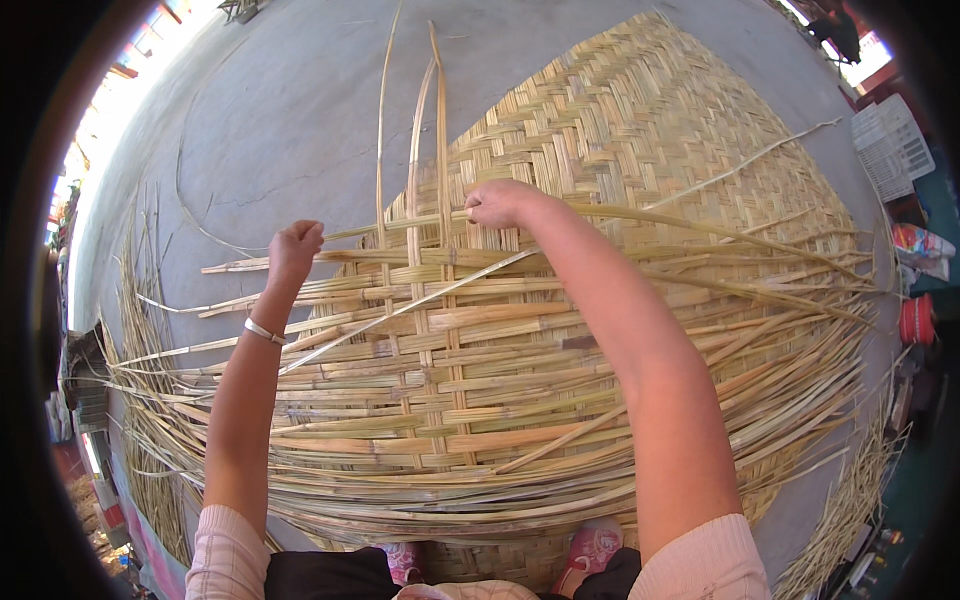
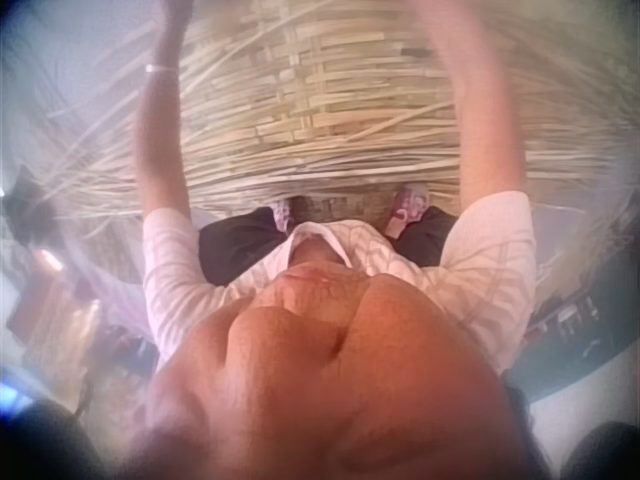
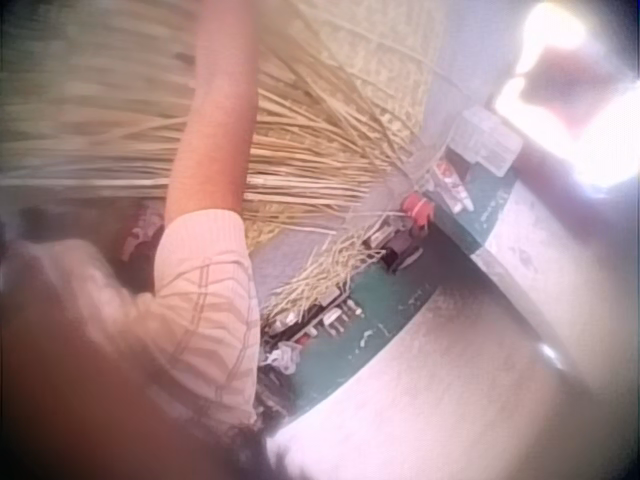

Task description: The person weaves a large flat basket by hand, interlacing long dried palm strips in an over-under pattern. They repeatedly pull strips through the weave, adjust tension, and reposition the mat to continue the pattern.

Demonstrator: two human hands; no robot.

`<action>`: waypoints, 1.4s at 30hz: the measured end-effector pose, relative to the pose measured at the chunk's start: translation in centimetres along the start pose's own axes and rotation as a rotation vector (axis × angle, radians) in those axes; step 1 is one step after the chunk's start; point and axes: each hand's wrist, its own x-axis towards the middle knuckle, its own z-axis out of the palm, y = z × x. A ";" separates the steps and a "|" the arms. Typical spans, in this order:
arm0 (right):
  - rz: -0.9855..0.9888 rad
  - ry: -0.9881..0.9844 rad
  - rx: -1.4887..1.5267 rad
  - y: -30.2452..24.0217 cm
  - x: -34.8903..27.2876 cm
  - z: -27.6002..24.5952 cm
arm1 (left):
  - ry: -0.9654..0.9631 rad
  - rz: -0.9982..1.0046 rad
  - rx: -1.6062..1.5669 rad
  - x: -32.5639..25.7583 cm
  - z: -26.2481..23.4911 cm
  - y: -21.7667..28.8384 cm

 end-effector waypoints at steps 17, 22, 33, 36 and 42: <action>0.106 0.060 -0.627 -4.1 -1.5 -0.6 | -0.370 0.262 0.059 2.3 2.6 0.1; 0.015 0.135 -0.626 -4.4 -0.8 -1.4 | -0.413 0.189 -0.137 3.5 4.4 -2.9; 0.018 0.158 -0.687 -3.5 0.0 -1.7 | -0.435 0.231 -0.075 3.9 5.2 -4.1; 0.187 0.166 -0.503 -2.1 -0.1 -1.6 | -0.414 0.189 -0.123 3.7 5.0 -3.5; 0.160 0.253 -0.504 0.6 0.0 0.0 | -0.420 0.272 -0.006 3.7 4.5 -1.9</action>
